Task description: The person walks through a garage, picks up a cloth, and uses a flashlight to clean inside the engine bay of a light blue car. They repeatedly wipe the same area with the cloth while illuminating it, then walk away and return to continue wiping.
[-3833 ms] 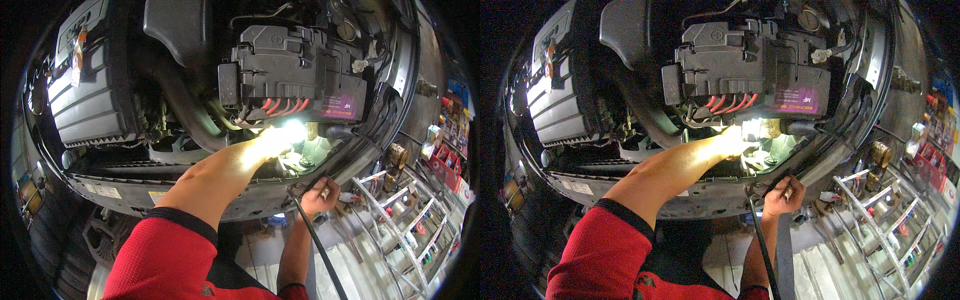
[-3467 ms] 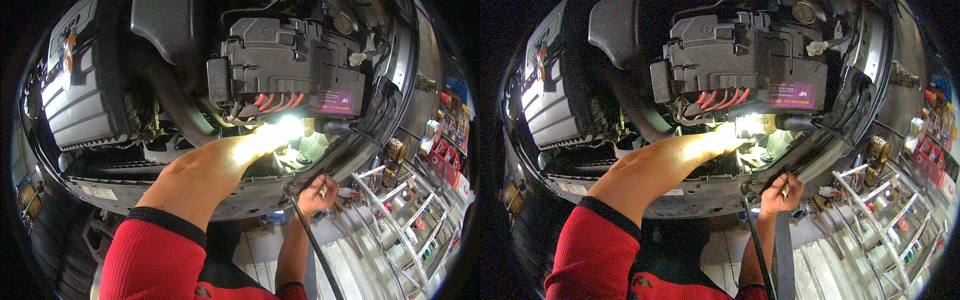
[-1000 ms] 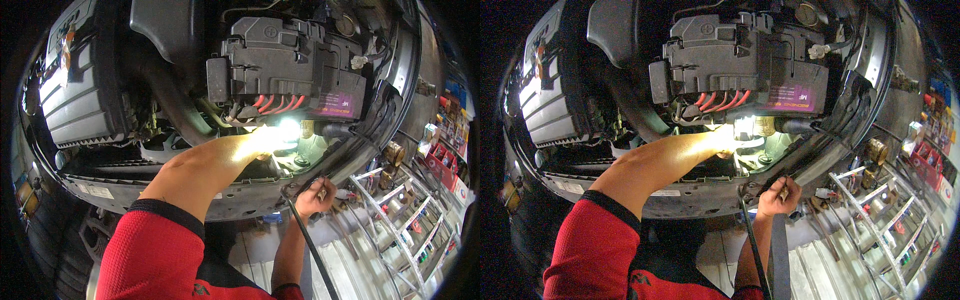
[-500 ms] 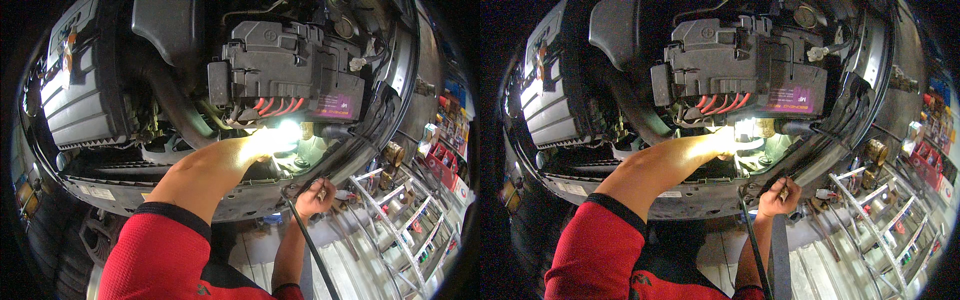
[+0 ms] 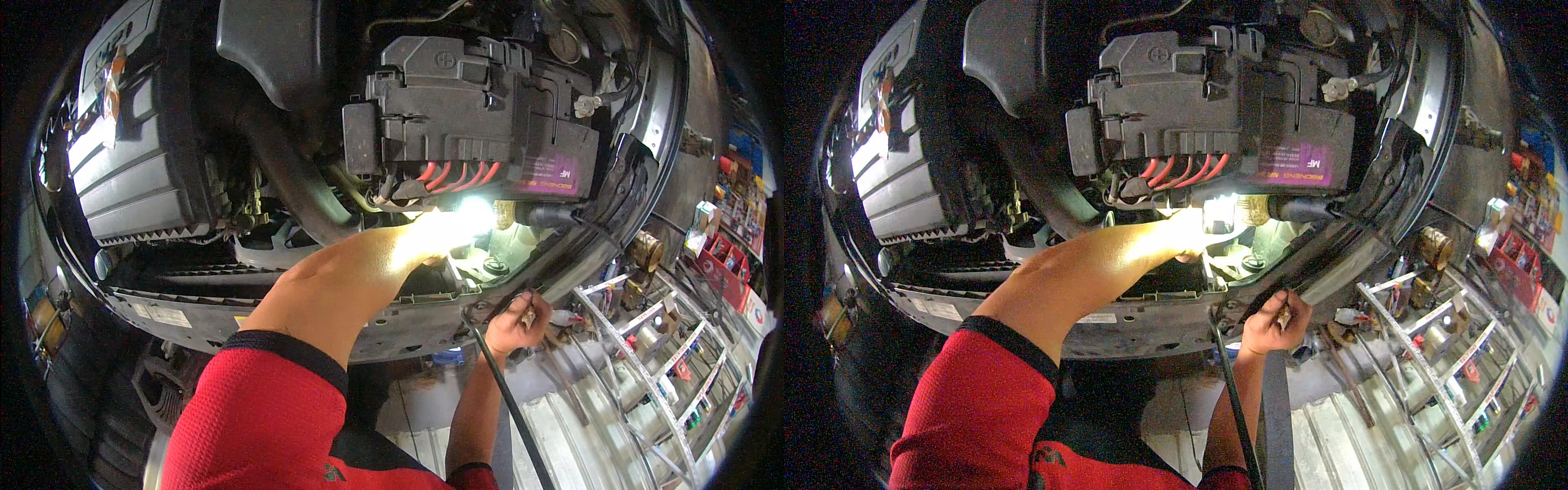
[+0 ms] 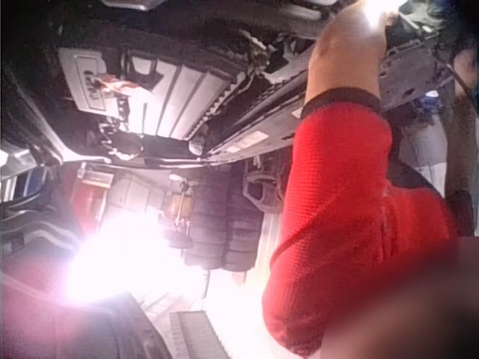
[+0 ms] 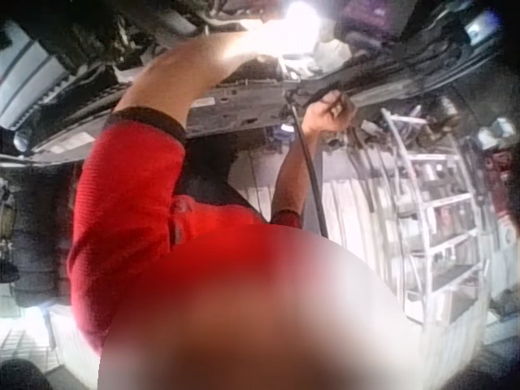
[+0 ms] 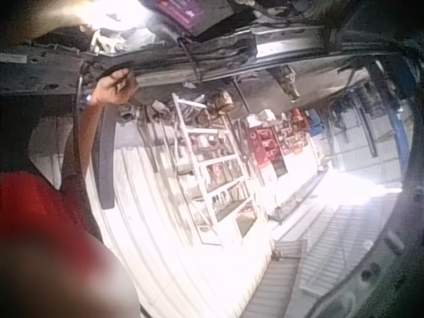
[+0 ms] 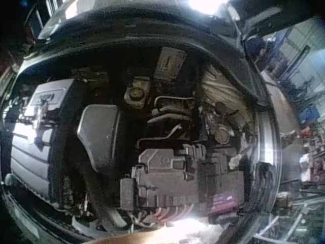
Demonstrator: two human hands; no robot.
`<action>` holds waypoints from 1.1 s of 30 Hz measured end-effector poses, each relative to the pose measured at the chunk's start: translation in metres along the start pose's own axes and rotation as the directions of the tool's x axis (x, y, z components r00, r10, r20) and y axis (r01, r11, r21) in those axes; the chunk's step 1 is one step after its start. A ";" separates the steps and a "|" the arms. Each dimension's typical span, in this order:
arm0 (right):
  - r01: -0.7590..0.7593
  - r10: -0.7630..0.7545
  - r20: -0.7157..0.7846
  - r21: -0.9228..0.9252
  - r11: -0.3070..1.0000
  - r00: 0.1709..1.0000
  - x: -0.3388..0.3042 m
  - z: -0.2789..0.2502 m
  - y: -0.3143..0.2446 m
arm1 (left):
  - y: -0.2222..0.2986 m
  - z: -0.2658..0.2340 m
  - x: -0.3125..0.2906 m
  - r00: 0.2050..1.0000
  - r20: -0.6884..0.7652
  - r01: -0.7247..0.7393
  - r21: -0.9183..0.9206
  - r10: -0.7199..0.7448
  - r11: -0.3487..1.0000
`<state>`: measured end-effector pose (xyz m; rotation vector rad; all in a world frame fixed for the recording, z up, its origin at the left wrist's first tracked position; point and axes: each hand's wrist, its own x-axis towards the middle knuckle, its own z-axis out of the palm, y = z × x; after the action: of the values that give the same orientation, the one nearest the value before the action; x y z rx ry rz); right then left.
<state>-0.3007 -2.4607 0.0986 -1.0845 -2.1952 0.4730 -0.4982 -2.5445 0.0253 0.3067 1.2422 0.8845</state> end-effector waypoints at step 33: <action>0.015 -0.015 -0.017 0.028 0.999 1.000 0.001 0.002 -0.002 | -0.016 0.009 0.015 0.985 -0.049 -0.171 -0.286 0.164 0.943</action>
<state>-0.3038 -2.4612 0.0993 -1.0526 -2.1740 0.4849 -0.4825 -2.5418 0.0072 0.1687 1.1015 1.2057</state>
